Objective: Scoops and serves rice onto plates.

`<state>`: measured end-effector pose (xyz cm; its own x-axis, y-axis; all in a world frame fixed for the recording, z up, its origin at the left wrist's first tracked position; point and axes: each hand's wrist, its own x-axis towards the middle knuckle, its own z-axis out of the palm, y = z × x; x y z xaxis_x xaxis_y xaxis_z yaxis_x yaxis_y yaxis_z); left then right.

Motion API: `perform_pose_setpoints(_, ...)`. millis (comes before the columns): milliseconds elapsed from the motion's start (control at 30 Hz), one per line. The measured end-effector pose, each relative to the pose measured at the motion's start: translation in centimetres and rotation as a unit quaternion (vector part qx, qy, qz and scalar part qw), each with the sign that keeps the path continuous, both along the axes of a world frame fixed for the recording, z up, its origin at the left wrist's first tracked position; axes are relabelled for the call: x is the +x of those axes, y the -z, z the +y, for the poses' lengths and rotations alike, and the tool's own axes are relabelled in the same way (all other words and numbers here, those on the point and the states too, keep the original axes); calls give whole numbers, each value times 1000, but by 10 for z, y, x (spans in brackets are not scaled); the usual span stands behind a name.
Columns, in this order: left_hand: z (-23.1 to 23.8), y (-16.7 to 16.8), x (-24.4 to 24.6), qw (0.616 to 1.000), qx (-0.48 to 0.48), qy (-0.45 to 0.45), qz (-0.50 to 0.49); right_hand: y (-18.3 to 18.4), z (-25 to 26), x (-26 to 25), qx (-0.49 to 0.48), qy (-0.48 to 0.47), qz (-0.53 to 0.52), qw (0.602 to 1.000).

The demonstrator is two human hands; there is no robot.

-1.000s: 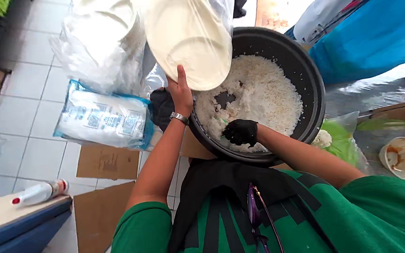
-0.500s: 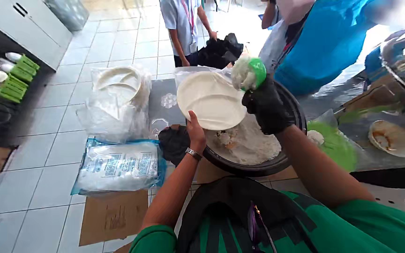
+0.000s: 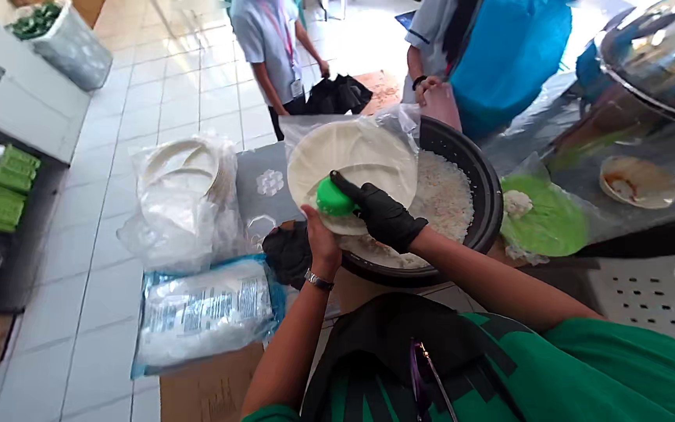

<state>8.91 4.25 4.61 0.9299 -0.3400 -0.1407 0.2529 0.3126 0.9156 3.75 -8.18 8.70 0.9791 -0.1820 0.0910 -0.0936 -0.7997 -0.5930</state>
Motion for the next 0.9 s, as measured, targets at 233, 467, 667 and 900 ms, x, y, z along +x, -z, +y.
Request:
perform_pose_setpoints(233,-21,-13,-3,1000,7,10,-8,-19,-33,-12,153,4,10,988)
perform_pose_setpoints(467,-63,-15,-25,1000,6,6,-10,-47,-78,-27,87,-51,12,995)
perform_pose_setpoints(667,-101,-15,-62,996,11,-83,-1,-71,-169,-68,165,-14,-281,945)
perform_pose_setpoints(900,-97,-22,-100,970,11,-237,-57,38,-219,-147,5,30,-1,1000)
